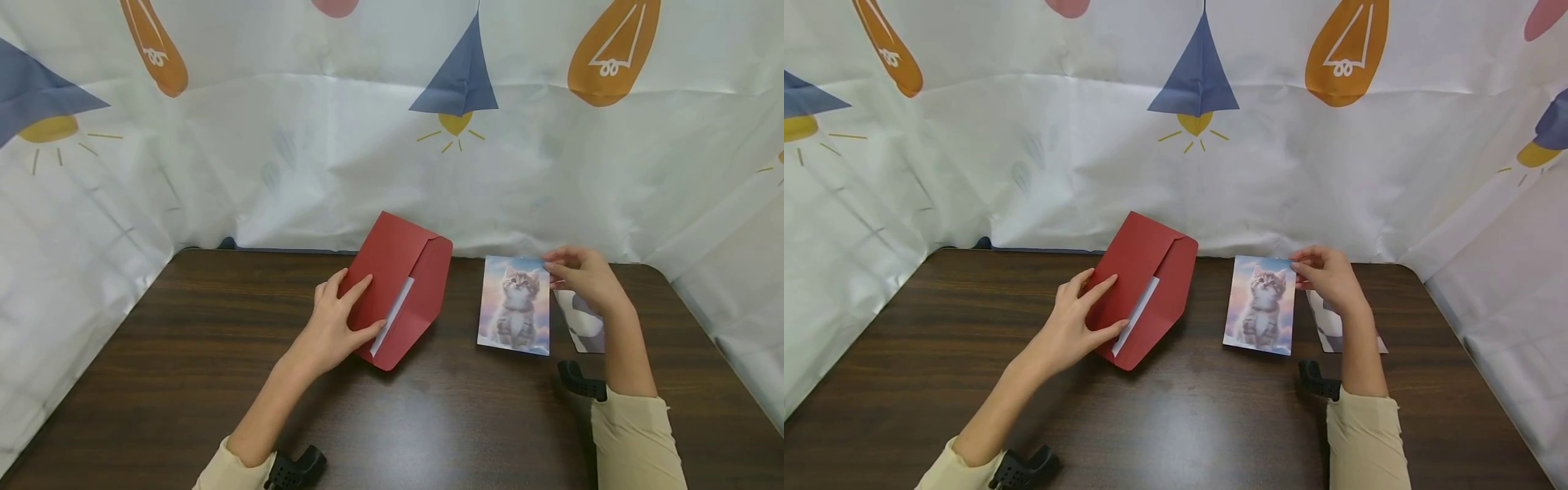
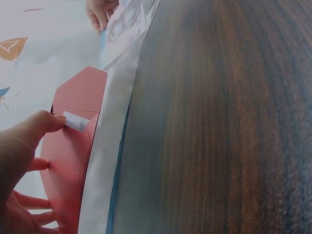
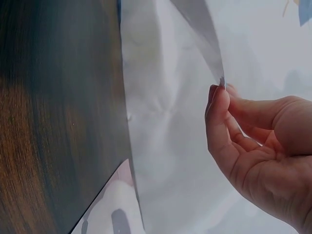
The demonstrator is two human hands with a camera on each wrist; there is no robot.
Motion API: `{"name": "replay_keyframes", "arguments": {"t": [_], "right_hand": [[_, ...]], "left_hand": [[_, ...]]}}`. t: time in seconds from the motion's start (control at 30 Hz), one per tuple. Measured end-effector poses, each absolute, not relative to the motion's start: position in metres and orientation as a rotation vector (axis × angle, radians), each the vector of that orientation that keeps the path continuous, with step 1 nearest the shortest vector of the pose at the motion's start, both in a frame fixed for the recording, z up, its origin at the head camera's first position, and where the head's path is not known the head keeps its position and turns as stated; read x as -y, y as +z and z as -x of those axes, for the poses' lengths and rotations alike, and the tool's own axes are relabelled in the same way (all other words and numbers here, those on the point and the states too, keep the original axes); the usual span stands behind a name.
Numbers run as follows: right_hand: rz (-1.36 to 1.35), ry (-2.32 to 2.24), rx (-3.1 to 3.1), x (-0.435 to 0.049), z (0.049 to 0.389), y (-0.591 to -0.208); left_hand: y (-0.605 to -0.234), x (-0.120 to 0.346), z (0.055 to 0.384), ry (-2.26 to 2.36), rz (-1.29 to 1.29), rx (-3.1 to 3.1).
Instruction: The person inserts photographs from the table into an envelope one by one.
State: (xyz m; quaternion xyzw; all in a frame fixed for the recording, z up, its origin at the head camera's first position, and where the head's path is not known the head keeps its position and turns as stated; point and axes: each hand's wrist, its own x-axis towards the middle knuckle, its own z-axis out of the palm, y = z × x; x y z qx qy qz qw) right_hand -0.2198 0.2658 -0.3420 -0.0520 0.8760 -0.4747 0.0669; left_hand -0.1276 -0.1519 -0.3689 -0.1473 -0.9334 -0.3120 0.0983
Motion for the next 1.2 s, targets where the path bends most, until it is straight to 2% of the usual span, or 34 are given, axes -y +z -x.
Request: {"name": "replay_keyframes", "arguments": {"t": [1.2], "right_hand": [[0.204, -1.484, -2.606, -0.257, 0.2164, -0.3321]], "left_hand": [[-0.3691, 0.1588, 0.1327, -0.928, 0.368, 2.807]]}}
